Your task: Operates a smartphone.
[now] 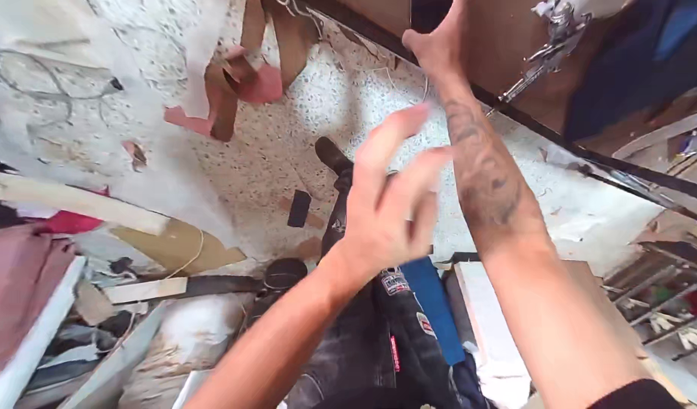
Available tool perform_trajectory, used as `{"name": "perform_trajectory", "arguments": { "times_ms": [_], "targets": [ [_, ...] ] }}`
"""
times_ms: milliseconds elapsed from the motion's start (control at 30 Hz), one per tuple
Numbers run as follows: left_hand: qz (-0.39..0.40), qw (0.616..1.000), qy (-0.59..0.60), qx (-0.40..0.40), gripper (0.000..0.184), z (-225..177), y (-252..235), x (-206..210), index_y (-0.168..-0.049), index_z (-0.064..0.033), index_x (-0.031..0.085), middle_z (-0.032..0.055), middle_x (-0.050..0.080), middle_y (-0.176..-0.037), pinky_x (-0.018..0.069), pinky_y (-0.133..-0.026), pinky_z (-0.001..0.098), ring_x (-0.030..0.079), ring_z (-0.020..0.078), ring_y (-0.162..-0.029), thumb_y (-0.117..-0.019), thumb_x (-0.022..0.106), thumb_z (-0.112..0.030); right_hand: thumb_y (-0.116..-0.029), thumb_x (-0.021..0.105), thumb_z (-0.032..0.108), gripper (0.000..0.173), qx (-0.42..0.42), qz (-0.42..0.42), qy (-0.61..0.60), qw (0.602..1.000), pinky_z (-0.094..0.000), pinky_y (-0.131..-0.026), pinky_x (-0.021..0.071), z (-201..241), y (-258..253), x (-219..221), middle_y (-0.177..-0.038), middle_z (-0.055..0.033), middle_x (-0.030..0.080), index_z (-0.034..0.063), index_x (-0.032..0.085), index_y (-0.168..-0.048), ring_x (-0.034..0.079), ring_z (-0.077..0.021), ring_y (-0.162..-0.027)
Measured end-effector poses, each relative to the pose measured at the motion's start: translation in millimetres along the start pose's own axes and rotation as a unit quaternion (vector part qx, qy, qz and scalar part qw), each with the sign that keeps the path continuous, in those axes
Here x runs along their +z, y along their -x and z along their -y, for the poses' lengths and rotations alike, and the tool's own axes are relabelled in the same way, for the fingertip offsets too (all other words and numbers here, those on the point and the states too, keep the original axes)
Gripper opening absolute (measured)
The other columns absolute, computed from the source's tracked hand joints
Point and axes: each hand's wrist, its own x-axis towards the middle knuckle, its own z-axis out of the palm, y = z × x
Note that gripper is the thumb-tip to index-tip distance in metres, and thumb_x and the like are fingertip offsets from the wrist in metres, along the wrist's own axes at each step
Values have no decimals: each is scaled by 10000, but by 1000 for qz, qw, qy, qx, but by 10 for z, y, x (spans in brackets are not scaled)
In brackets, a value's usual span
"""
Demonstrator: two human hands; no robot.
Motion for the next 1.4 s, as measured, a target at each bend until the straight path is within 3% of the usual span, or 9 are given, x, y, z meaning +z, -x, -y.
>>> {"name": "perform_trajectory", "arguments": {
  "times_ms": [100, 200, 300, 400, 667, 933, 1033, 1133, 1400],
  "targets": [
    [32, 921, 83, -378, 443, 622, 688, -1, -1434, -73, 546, 68, 568, -1462, 508, -1097, 424, 549, 182, -1348, -1076, 456, -317, -670, 919, 218, 1064, -14, 90, -252, 963, -405, -989, 602, -144, 642, 64, -1362, -162, 617, -16, 350, -1538, 646, -194, -1216],
    [-14, 805, 283, -521, 592, 1152, 807, -79, -1531, -168, 431, 12, 580, -1479, 485, -1087, 466, 570, 198, -1334, -1104, 204, -510, -801, 810, 99, 950, -29, 204, -437, 875, -449, -996, 595, -71, 1489, 33, -1375, -217, 584, -67, 248, -1549, 646, -268, -1209],
    [48, 784, 405, -468, 746, 1265, 670, -144, -1596, -240, 345, -25, 502, -1555, 477, -1098, 471, 524, 185, -1379, -1049, -10, -603, -1035, 589, 264, 722, 16, 262, -431, 863, -437, -992, 583, 95, 2177, 21, -1484, -128, 529, 107, 201, -1624, 629, -240, -1236],
    [8, 775, 467, -425, 777, 1428, 670, 6, -1526, -56, 375, 122, 579, -1427, 477, -1122, 461, 565, 231, -1325, -1070, -27, -539, -1046, 608, 250, 715, 37, 222, -314, 922, -437, -867, 639, 165, 2510, 232, -1421, -105, 599, 226, 212, -1640, 699, -232, -1119],
    [32, 780, 453, -431, 716, 1296, 993, -263, -1585, -206, 338, 12, 557, -1480, 537, -1047, 401, 584, 156, -1302, -1068, -9, -560, -1031, 563, 58, 719, 18, 286, -384, 878, -425, -866, 639, 176, 2701, 209, -1405, -131, 603, 143, 171, -1628, 700, -258, -1119],
    [48, 779, 469, -413, 766, 1216, 1048, -150, -1538, -224, 403, 57, 608, -1402, 600, -908, 436, 637, 196, -1218, -1036, 4, -642, -767, 732, -162, 1089, -2, 343, -433, 834, -533, -905, 634, 22, 2740, -26, -1418, -181, 561, 136, 118, -1616, 667, -350, -1181],
    [42, 776, 481, -407, 787, 1171, 1025, -112, -1536, -181, 404, 89, 604, -1398, 576, -959, 470, 624, 225, -1237, -1034, 18, -648, -925, 627, -106, 818, 6, 312, -404, 860, -508, -905, 632, 14, 2759, -85, -1347, -166, 632, 128, 223, -1597, 697, -327, -1130],
    [31, 778, 487, -397, 810, 1058, 998, -123, -1531, -143, 406, 107, 612, -1383, 534, -1031, 497, 611, 243, -1256, -1030, 35, -660, -1096, 454, 158, 461, 25, 263, -377, 888, -460, -853, 629, 60, 2794, -151, -1163, -135, 704, 126, 379, -1550, 723, -262, -1007],
    [13, 783, 501, -370, 816, 887, 942, -213, -1518, -91, 399, 156, 626, -1335, 529, -1040, 495, 625, 273, -1227, -1033, 102, -675, -981, 580, -2, 642, -35, 289, -465, 836, -499, -944, 610, 211, 2827, -307, -1289, -237, 638, -1, 264, -1541, 690, -341, -1125]
  ]
}}
